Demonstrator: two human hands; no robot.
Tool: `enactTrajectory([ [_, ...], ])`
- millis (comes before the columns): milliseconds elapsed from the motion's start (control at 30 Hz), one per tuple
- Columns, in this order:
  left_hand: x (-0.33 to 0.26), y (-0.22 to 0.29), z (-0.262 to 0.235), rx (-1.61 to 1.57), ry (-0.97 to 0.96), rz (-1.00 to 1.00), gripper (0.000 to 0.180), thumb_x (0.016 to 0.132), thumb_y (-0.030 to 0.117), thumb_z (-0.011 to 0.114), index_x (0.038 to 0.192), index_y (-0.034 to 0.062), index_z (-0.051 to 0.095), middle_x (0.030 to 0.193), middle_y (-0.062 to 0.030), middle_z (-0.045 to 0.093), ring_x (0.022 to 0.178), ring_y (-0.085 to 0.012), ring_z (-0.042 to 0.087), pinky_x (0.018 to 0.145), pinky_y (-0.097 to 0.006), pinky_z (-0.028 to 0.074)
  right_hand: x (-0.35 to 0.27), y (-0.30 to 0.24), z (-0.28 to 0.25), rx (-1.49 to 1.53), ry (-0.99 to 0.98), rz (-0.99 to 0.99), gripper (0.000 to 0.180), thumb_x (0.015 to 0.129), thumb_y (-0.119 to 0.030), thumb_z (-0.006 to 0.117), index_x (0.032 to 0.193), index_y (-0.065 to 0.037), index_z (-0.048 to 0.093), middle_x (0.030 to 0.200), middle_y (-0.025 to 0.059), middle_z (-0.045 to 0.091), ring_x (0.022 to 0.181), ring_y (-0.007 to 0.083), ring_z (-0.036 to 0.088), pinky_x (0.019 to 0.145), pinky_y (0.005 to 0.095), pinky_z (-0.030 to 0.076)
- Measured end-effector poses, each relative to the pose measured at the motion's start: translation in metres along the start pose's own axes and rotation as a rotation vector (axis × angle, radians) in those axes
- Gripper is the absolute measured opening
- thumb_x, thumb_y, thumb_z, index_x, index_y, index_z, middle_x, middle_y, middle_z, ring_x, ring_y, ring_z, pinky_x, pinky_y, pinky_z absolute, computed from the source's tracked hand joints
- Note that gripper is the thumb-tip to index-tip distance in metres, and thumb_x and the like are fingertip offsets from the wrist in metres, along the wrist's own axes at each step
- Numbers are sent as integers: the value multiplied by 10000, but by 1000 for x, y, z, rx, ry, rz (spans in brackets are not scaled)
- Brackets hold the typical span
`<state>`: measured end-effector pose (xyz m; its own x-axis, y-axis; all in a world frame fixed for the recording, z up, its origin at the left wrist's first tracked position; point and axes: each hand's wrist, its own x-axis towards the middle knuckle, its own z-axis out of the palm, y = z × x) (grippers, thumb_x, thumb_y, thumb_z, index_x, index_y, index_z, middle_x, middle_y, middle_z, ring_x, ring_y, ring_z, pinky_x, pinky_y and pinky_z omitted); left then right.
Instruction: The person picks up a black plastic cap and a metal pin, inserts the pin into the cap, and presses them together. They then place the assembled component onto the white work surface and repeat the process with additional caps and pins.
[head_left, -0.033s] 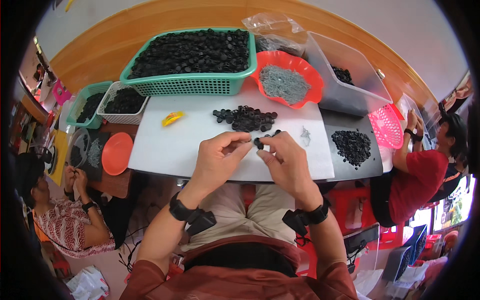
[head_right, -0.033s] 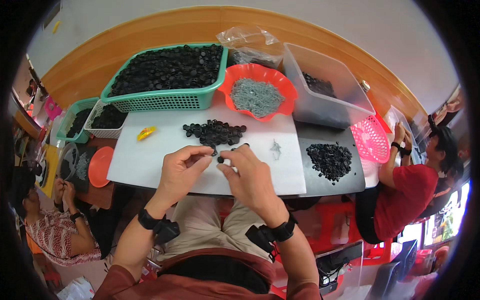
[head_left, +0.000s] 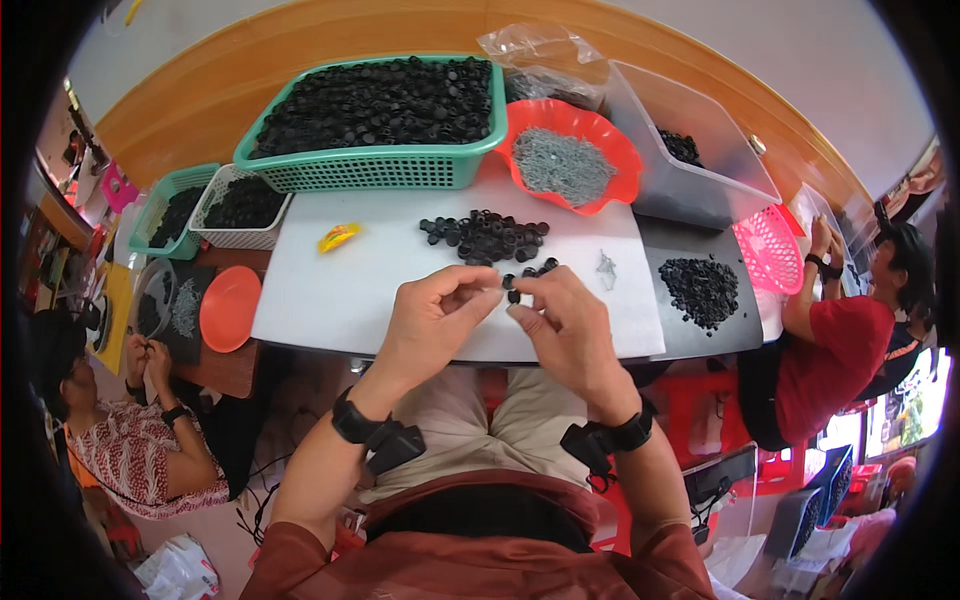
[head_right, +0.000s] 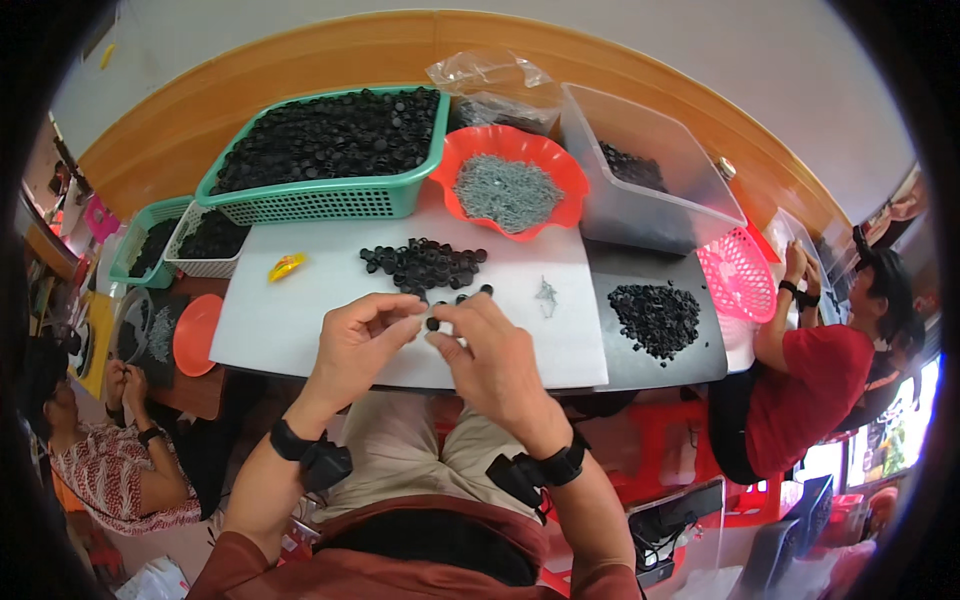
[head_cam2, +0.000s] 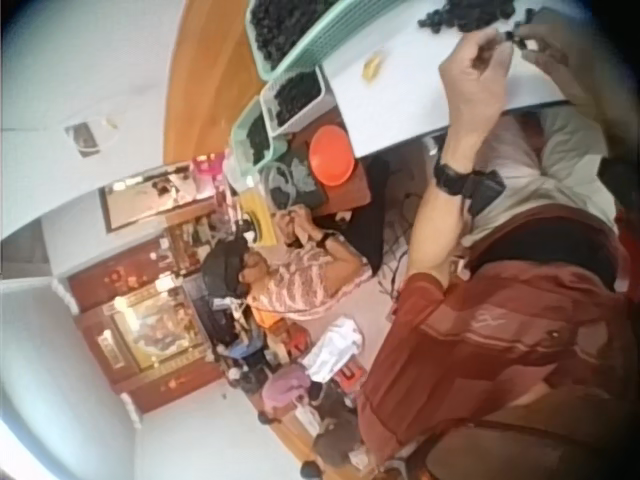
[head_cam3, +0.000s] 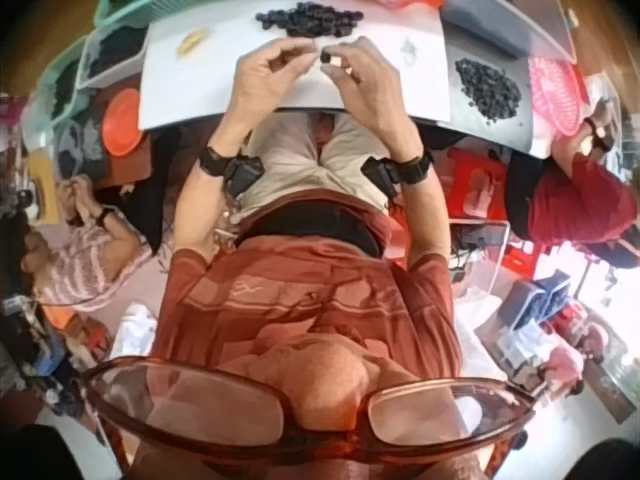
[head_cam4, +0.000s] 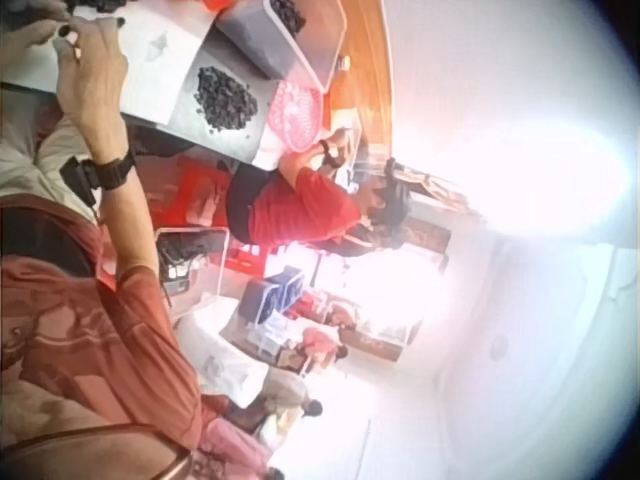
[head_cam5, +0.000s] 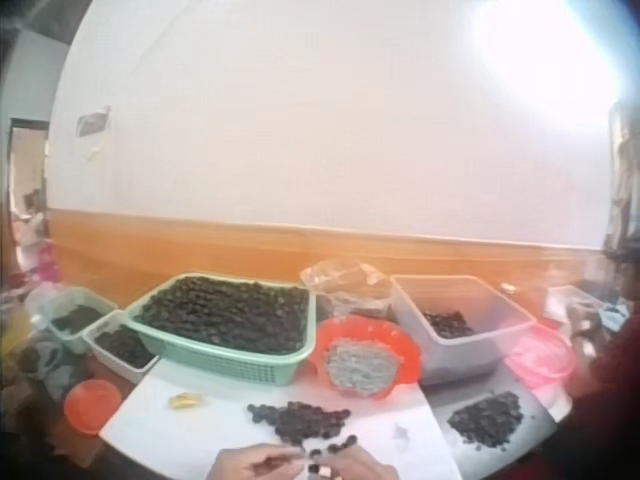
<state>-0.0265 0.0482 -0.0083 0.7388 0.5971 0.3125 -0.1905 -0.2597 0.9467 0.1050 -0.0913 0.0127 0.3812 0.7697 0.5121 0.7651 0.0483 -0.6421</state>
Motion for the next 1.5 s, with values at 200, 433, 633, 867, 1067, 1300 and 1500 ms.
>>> enactTrajectory([
  [200,-5,3,-3,-431,-195,-229,215,976,73,695,1154,-47,684,964,-92,735,839,-131,711,773,-261,594,-16,-5,0,84,28,-29,290,864,-31,752,1143,-88,697,934,104,649,685,273,646,582,364,524],
  [433,-5,5,3,-482,-243,-289,168,932,22,726,1082,-40,684,972,-116,737,811,-170,731,770,-289,616,-25,-6,-9,43,7,-11,294,854,-22,761,1134,-83,698,950,105,658,715,275,672,597,355,540],
  [633,-6,5,6,-487,-248,-294,136,915,9,738,1034,-44,695,925,-110,734,819,-156,726,771,-282,612,-26,17,-41,-173,101,139,242,835,-45,780,1064,-78,710,1017,110,687,730,295,685,623,368,549],
  [867,-10,2,8,-361,-235,-283,166,914,2,733,1067,-62,729,965,-108,734,853,-152,718,788,-275,590,-23,64,-59,-490,79,170,176,858,-72,730,1032,-67,703,1010,105,726,810,347,703,708,415,551],
  [1067,-11,0,7,-288,-256,-242,157,915,-7,725,1063,-59,735,1008,-101,723,875,-148,713,782,-250,567,-19,65,-56,-547,55,212,126,901,-97,679,1022,-68,697,977,134,730,833,378,698,721,448,543],
  [1300,-11,0,8,-285,-248,-241,151,921,4,721,1062,-50,732,1035,-99,714,882,-139,705,753,-240,549,-20,71,-53,-609,6,175,111,934,-78,620,1042,-53,608,990,171,707,806,408,683,695,471,532],
  [1500,-11,1,10,-273,-237,-259,148,919,8,725,1056,-48,730,1026,-93,712,869,-131,697,739,-233,542,-16,68,-58,-642,-40,159,114,937,-66,598,1047,-41,585,967,181,701,787,411,674,676,490,518],
])
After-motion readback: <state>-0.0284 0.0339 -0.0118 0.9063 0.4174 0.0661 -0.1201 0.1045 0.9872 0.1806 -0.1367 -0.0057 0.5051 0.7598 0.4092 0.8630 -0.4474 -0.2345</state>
